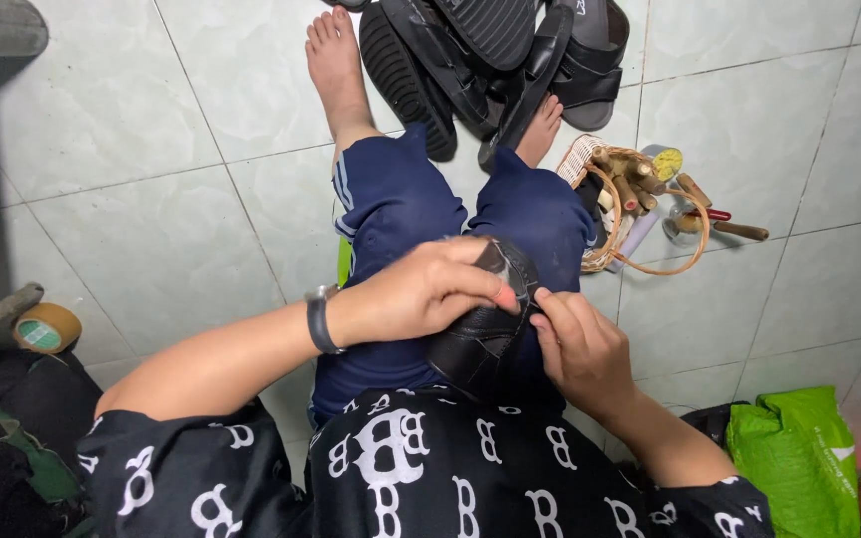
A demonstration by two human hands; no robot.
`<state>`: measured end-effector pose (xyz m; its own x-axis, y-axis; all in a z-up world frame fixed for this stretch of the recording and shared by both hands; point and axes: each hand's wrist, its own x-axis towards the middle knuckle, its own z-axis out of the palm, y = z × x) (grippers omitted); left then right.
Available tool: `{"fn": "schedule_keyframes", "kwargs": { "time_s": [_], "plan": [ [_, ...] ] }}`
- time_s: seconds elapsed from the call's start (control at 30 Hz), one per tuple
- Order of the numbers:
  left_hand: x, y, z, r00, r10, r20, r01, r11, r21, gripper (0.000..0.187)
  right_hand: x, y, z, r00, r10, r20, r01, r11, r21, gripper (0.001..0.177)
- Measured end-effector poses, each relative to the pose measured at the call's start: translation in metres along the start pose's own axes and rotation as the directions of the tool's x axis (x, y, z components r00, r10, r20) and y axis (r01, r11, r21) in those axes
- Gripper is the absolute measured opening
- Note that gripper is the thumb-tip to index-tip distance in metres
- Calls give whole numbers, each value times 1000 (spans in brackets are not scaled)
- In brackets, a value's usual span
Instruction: Hand-stitching the sole of a black sandal using a needle and thread while sitting on the floor.
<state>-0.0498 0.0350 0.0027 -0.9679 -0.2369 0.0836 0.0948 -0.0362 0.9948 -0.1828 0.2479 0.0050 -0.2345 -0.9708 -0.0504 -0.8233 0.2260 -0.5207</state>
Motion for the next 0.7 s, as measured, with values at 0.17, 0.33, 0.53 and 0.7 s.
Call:
{"fn": "schedule_keyframes", "kwargs": {
  "time_s": [0.17, 0.33, 0.53, 0.7],
  "plan": [
    [-13, -33, 18, 986, 166, -33, -126, 851, 510, 19, -1, -4, 7, 998, 6, -58, -10, 997, -72, 31],
    [-10, -23, 20, 988, 108, -110, -45, 886, 461, 15, 2, -8, 1, 997, -13, -75, 6, 995, -97, 31],
    [-9, -24, 25, 999, 40, -27, -24, 897, 442, 14, -1, 0, 8, 985, -32, -172, 37, 999, 23, 32],
    [-8, -21, 26, 995, 96, -39, -59, 835, 547, 18, -6, 15, -11, 994, -106, -23, 102, 987, -121, 32]
  ]
}}
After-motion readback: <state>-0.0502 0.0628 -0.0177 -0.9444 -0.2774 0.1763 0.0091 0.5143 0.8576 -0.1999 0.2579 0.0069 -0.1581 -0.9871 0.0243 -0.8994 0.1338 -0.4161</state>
